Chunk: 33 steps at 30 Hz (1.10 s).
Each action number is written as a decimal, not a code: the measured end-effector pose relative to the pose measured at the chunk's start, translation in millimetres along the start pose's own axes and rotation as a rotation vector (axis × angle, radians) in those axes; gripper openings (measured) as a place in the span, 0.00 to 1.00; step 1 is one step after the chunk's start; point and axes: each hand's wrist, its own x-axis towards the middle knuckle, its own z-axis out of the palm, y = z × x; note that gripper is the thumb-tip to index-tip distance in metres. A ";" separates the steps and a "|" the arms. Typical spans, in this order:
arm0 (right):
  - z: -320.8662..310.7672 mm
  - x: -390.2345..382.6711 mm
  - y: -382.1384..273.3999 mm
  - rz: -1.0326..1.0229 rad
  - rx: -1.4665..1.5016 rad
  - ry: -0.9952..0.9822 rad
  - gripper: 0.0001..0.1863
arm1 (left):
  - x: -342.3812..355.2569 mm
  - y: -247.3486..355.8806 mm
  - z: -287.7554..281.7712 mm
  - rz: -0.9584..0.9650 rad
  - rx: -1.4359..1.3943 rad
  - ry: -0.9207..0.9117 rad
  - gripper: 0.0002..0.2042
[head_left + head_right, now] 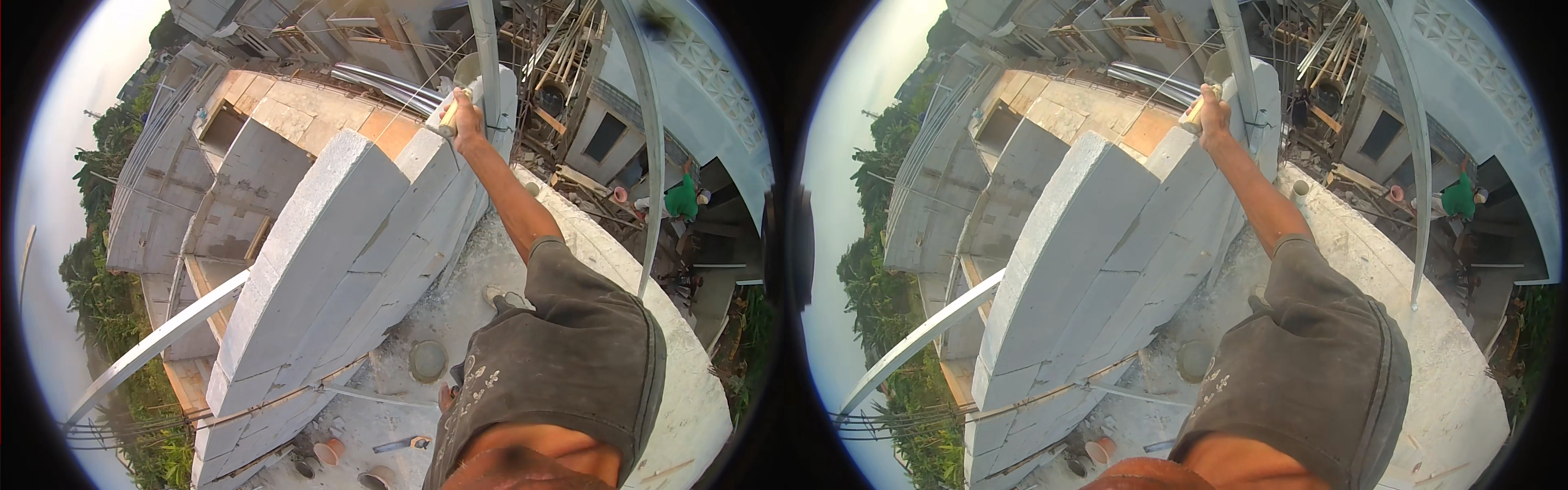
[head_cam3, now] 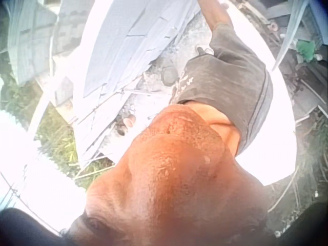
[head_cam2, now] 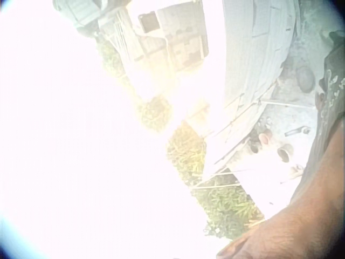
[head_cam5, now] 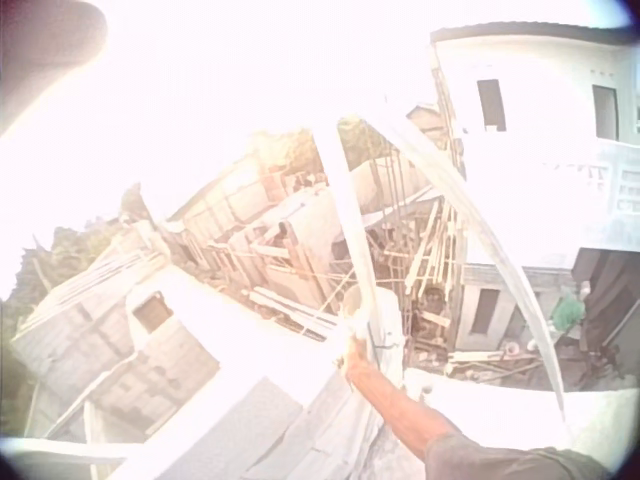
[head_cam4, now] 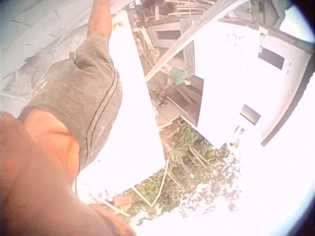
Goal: Measure, cut, and lay blocks/bricks to construct a wall.
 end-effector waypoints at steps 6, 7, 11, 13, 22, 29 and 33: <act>-8.1 -7.7 7.3 0.043 0.101 -0.054 0.21 | 29.2 3.5 -78.2 0.028 0.035 -0.312 0.15; -9.6 -12.0 6.9 0.004 0.080 -0.068 0.22 | 30.7 7.7 -84.6 0.048 0.063 -0.369 0.13; -17.6 -20.4 12.9 0.048 0.125 -0.065 0.22 | 27.3 31.6 -74.8 -0.022 0.011 -0.234 0.12; -30.4 -44.8 18.9 0.037 0.065 -0.140 0.19 | 24.8 36.8 -81.5 -0.007 0.046 -0.243 0.12; -14.0 -99.7 40.1 0.044 0.030 -0.169 0.23 | 24.2 58.9 -105.9 0.054 0.215 -0.296 0.13; -20.6 -118.8 40.4 0.172 0.015 -0.172 0.22 | 31.8 86.5 -121.1 0.106 0.411 -0.360 0.14; -28.1 -117.5 19.4 0.316 0.011 -0.257 0.21 | 42.0 102.5 -116.6 0.152 0.499 -0.374 0.14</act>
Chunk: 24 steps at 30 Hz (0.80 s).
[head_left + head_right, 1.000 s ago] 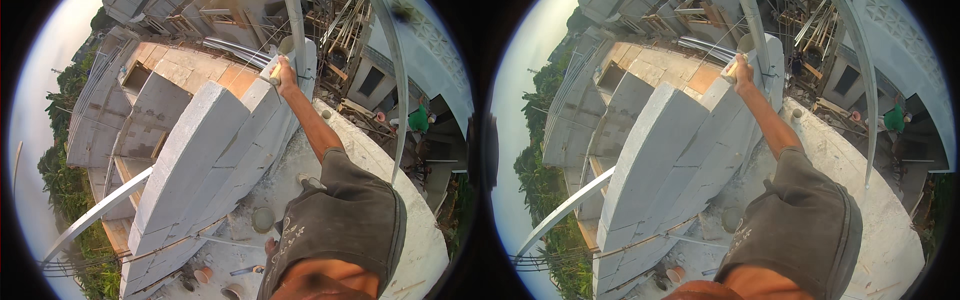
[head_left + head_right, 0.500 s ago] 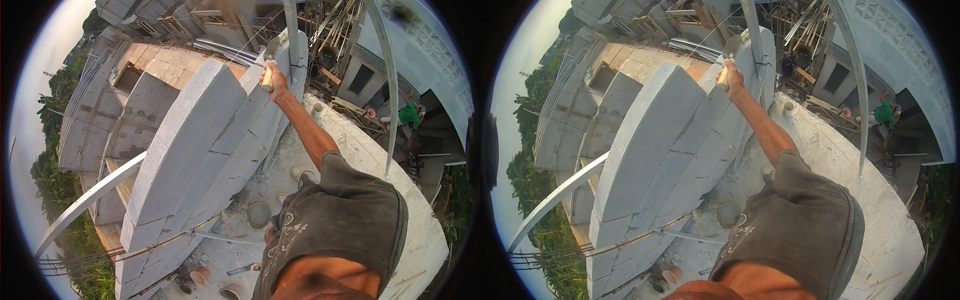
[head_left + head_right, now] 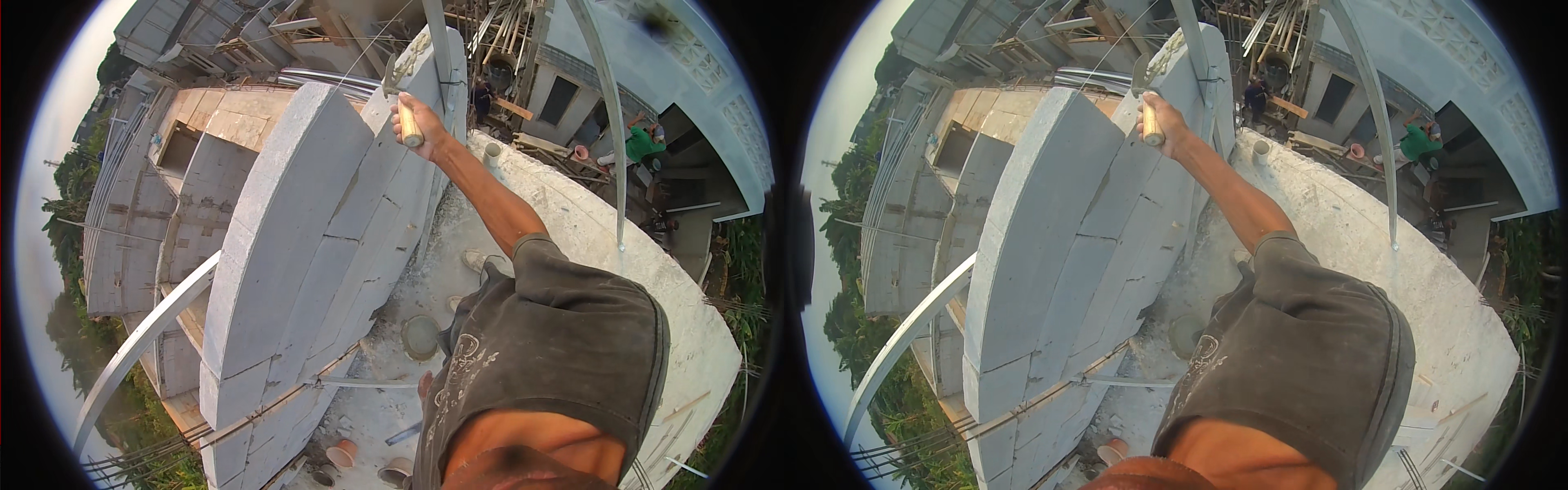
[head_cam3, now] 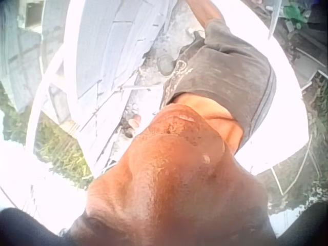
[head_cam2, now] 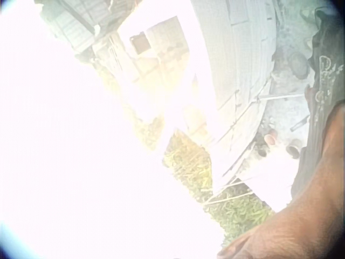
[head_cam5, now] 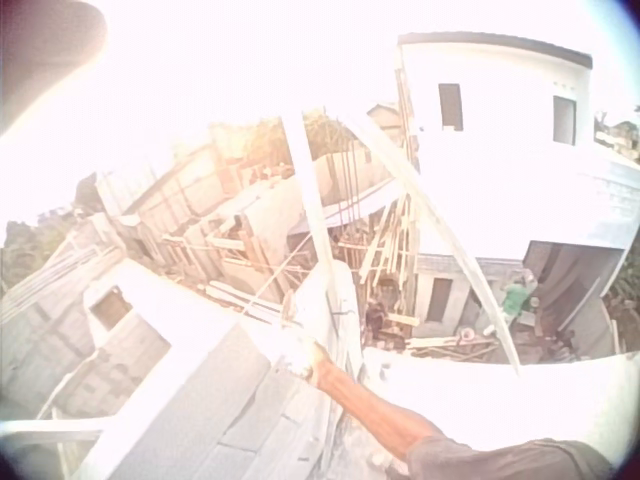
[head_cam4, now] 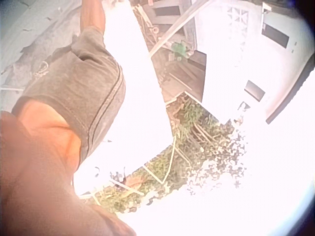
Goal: Measure, cut, and lay blocks/bricks to construct a wall.
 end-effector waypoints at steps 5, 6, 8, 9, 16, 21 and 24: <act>-29.2 -21.0 -40.8 -0.353 -1.028 0.002 0.21 | 9.4 -1.3 21.9 0.024 0.031 0.036 0.15; -41.1 -18.7 -49.0 -0.677 -1.552 0.122 0.21 | 9.8 6.7 31.3 0.020 0.016 0.037 0.15; -73.6 -25.3 -76.6 -0.732 -1.772 0.087 0.21 | 13.1 31.0 51.1 -0.120 -0.383 0.011 0.15; -77.2 -25.0 -82.4 -0.797 -1.973 0.031 0.23 | 12.7 36.8 58.9 -0.123 -0.399 0.018 0.15; -105.9 17.9 -55.6 -1.235 -2.134 0.150 0.29 | 39.3 55.7 111.0 -0.039 -0.003 -0.151 0.21; -144.0 -6.2 -1.4 -1.002 -2.124 -0.090 0.27 | 49.1 66.8 123.2 0.010 0.193 -0.188 0.23; -167.5 -63.6 -13.4 -0.741 -2.095 -0.108 0.27 | 33.5 114.0 133.0 0.151 0.269 -0.197 0.21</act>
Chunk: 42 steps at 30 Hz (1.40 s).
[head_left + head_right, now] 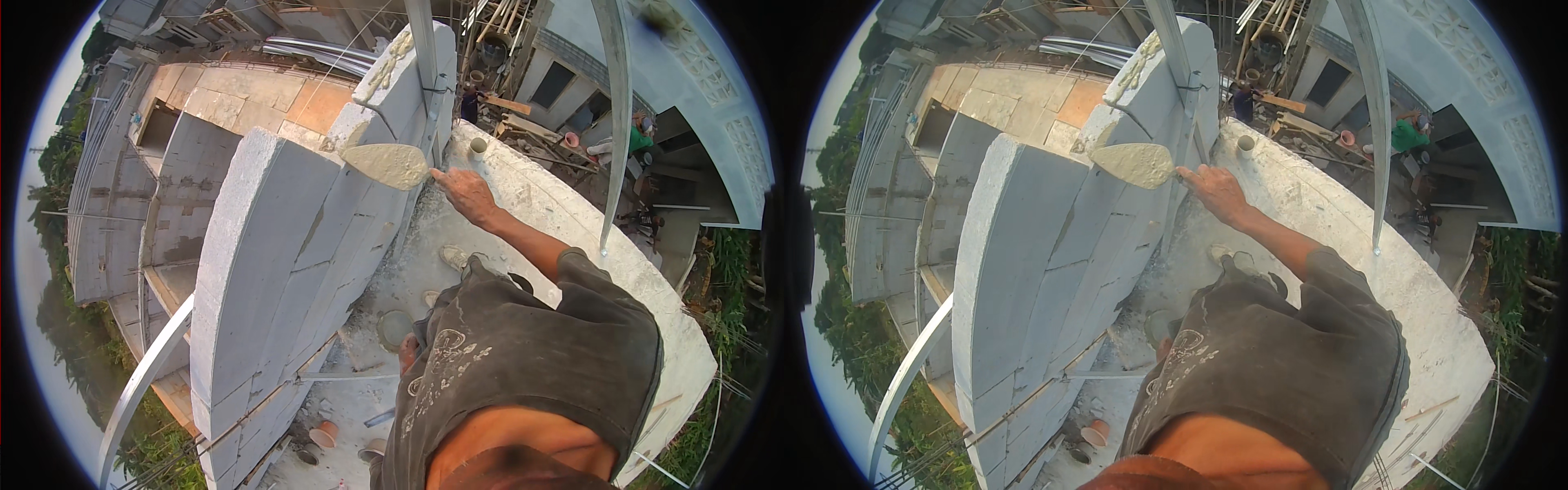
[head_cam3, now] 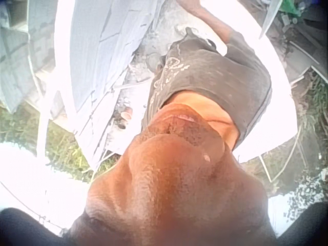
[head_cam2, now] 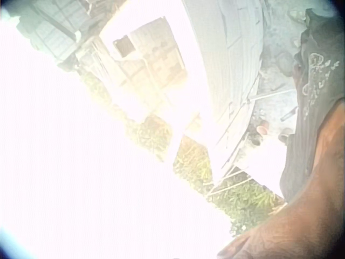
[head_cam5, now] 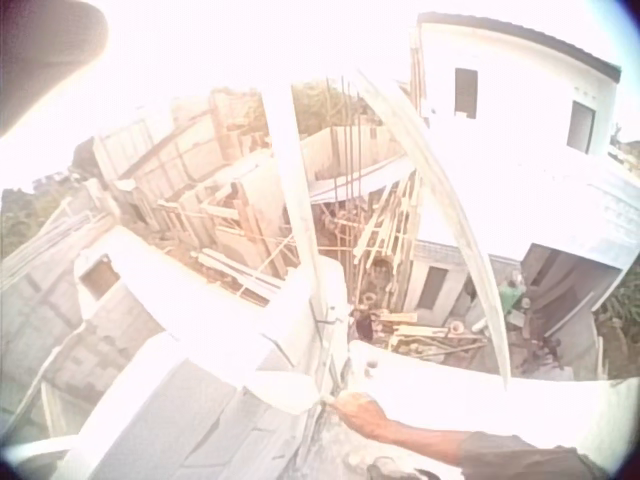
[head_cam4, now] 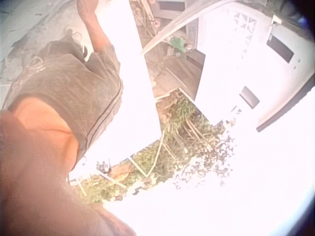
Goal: Measure, cut, and lay blocks/bricks to construct a wall.
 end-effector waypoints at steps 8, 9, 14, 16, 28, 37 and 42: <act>-96.4 27.4 -16.4 0.544 1.131 -0.370 0.24 | 22.6 29.4 -31.3 -0.231 0.035 0.008 0.18; -96.3 46.0 -15.9 0.594 1.368 -0.401 0.23 | 28.6 31.5 -31.4 -0.109 0.203 0.005 0.16; -64.2 127.0 -51.1 0.530 1.830 -0.499 0.22 | 48.2 24.0 -26.0 0.319 0.059 -0.038 0.13; -50.0 112.7 -55.8 0.546 1.792 -0.475 0.22 | 53.4 25.9 -24.9 0.250 0.047 -0.096 0.12; -54.9 -89.7 -11.5 0.516 0.916 -0.724 0.24 | 58.1 37.6 -36.3 -0.251 -0.220 -0.136 0.12; 16.8 -68.7 -69.5 -0.118 0.426 -0.943 0.24 | -31.5 24.7 60.7 -0.314 -0.541 0.145 0.29; 44.7 -78.2 -121.8 -0.418 0.053 -1.078 0.25 | -94.9 -16.3 120.8 -0.355 -0.825 0.412 0.30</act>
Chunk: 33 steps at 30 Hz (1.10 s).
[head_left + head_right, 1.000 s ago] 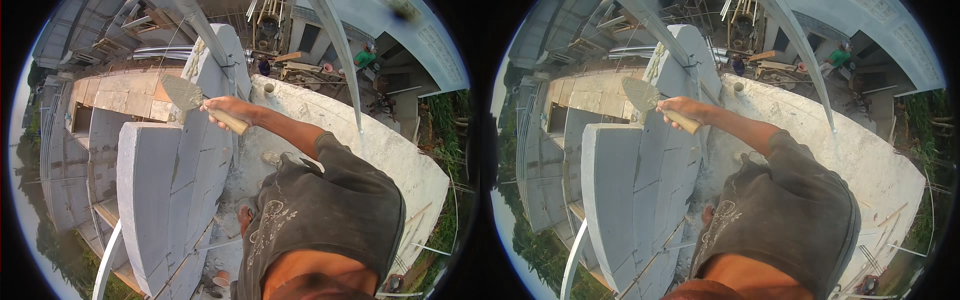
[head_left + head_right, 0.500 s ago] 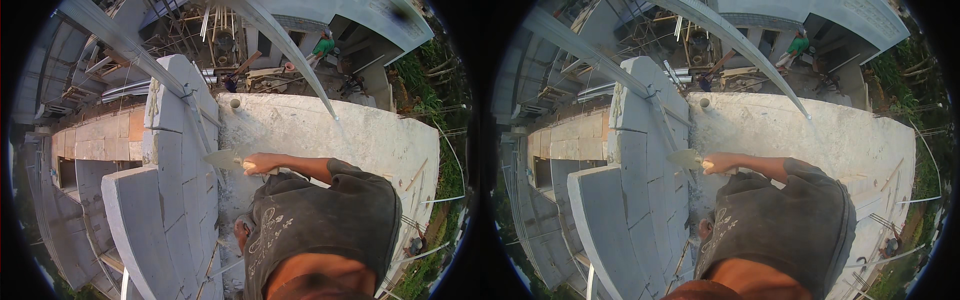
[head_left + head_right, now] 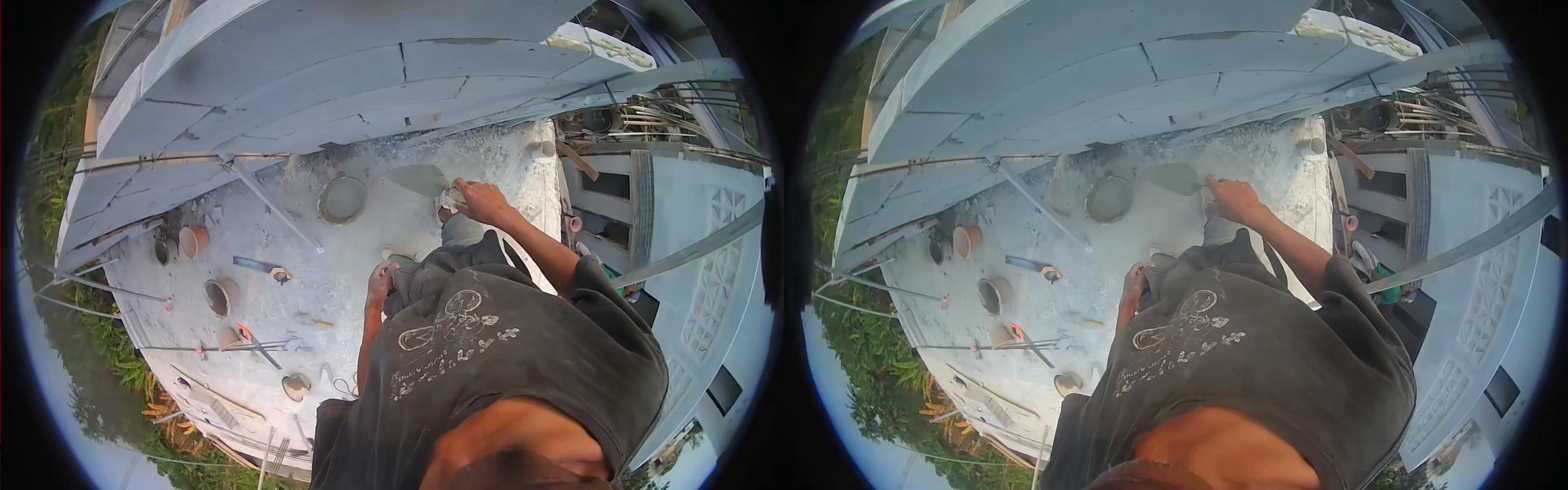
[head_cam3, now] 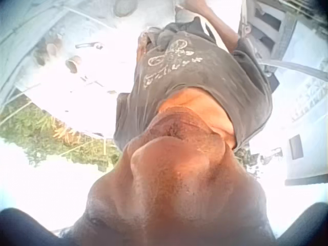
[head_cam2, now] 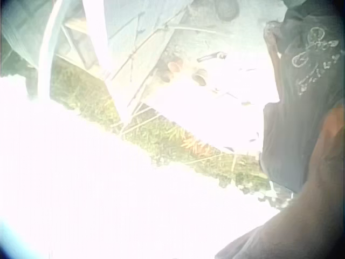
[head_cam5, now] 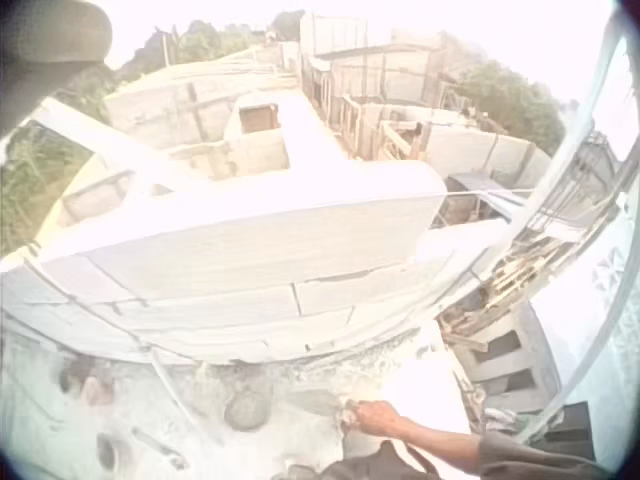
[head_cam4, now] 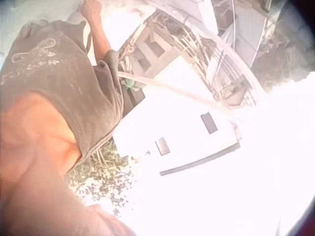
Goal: Measure, cut, and lay blocks/bricks to construct a wall.
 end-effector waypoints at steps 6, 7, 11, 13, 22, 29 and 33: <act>92.1 54.8 -95.6 -0.199 -0.247 -0.123 0.25 | -52.2 -127.6 -16.2 0.021 0.036 0.187 0.32; 119.0 69.4 -110.1 -0.228 -0.274 -0.152 0.25 | -59.5 -156.3 -13.2 0.016 0.018 0.137 0.32; 244.0 153.9 -128.4 -0.299 -0.560 -0.140 0.21 | -65.2 -233.5 31.9 -0.024 -0.017 0.239 0.25; 300.2 219.9 -140.1 -0.374 -0.708 -0.062 0.18 | -54.8 -247.7 45.0 -0.047 -0.231 0.251 0.22; 465.9 411.0 -131.3 -0.354 -0.862 0.005 0.13 | -14.9 -251.9 61.9 -0.114 -0.289 0.594 0.16; 534.3 407.8 -115.4 -0.261 -0.561 -0.282 0.20 | -14.3 -255.2 65.6 -0.091 -0.323 0.675 0.17; 502.0 428.5 -69.1 -0.294 -0.208 -0.366 0.25 | -11.6 -248.6 61.3 -0.083 -0.346 0.651 0.16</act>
